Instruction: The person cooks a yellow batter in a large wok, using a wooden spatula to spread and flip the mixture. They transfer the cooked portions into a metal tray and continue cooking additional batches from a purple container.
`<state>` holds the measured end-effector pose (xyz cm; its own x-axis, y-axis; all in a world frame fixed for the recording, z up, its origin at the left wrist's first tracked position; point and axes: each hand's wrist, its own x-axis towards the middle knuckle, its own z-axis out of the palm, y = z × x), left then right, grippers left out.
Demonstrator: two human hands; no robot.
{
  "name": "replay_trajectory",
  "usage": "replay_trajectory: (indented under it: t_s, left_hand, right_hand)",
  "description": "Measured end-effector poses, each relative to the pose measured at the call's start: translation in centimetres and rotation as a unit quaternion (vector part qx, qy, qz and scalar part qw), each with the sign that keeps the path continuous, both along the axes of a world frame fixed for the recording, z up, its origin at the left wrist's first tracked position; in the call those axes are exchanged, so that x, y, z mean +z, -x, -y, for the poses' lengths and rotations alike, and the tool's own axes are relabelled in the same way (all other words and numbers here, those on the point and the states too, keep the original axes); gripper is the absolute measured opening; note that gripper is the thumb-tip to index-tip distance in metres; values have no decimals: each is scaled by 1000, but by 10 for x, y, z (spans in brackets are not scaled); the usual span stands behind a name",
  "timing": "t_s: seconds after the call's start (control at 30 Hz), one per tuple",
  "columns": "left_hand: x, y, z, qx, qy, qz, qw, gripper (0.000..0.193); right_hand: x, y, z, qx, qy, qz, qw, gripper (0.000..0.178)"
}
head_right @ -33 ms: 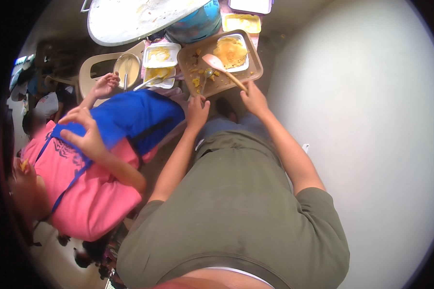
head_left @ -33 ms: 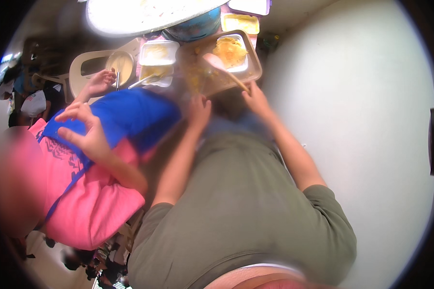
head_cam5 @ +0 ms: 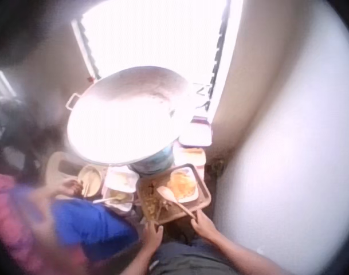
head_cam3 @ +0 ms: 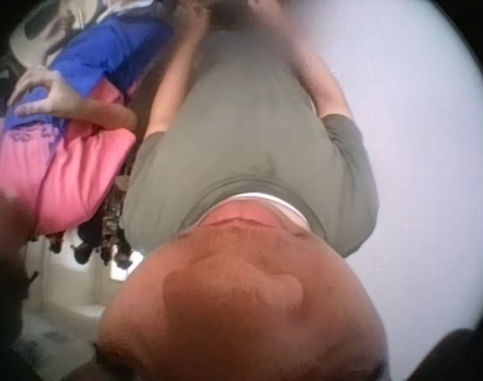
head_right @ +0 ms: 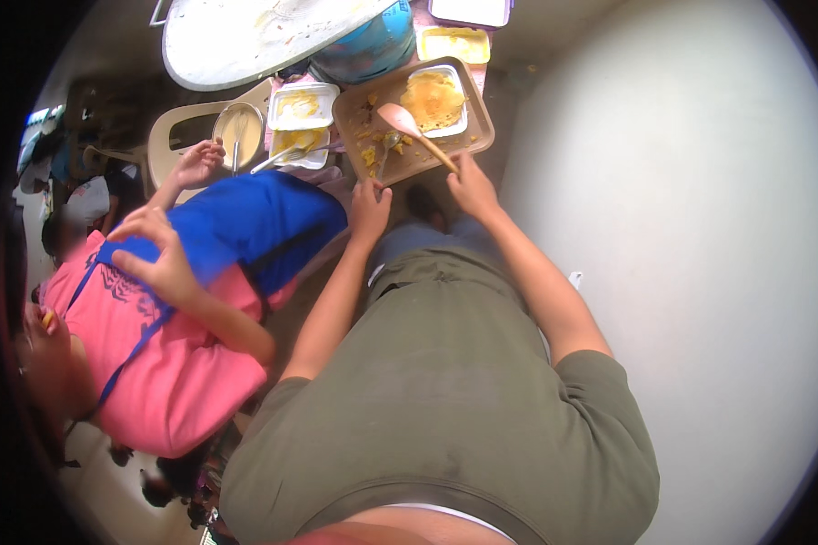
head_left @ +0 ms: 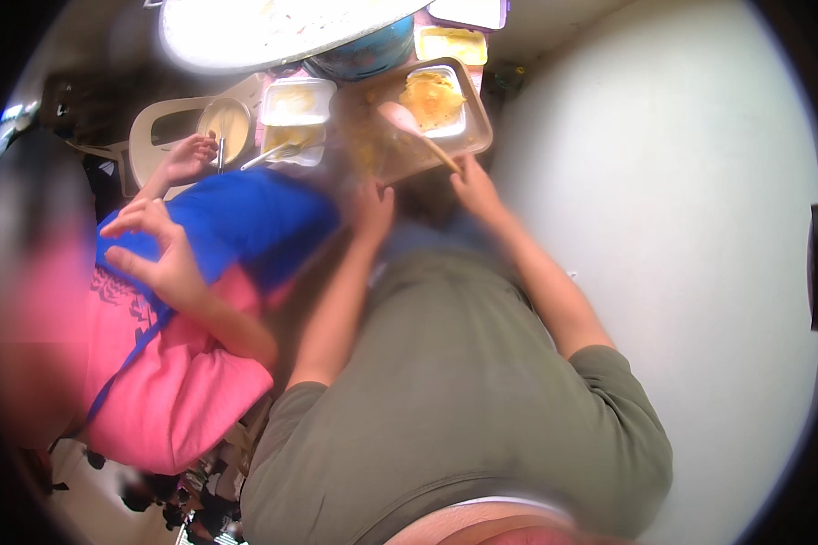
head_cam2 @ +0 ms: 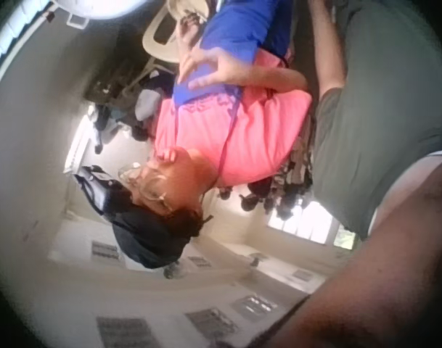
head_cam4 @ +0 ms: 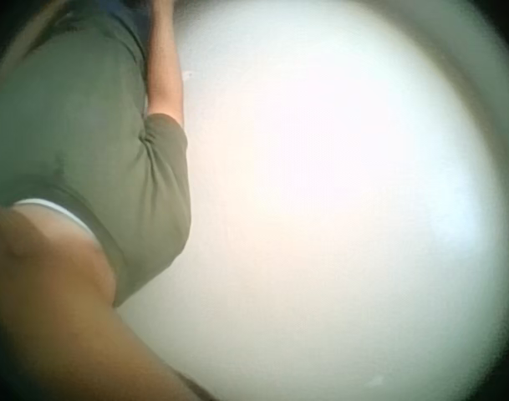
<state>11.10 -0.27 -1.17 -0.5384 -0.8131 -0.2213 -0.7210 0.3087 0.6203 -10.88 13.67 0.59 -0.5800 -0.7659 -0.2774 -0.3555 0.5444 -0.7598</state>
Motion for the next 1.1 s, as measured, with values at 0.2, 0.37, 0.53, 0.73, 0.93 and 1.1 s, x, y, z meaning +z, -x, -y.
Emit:
replay_trajectory:
  t_s: [0.2,0.37,0.53,0.73,0.93,1.1]
  left_hand:
    - [-35,-5,10,-5,82,75,994,39]
    - [-50,8,13,13,59,135,989,40]
    - [-52,17,13,68,-12,135,988,44]
    - [-31,28,-3,131,34,105,985,49]
    - [3,12,-37,192,30,127,973,51]
    - [11,-3,-90,240,-16,139,961,54]
  right_hand:
    - [-30,-29,33,34,8,-31,999,43]
    - [-24,-17,34,104,-110,-31,988,45]
    - [0,91,52,33,-70,-66,995,32]
    - [-51,346,143,-311,91,67,944,48]
    - [-121,432,205,-352,94,288,886,84]
    - [-156,441,231,-323,125,185,920,58]
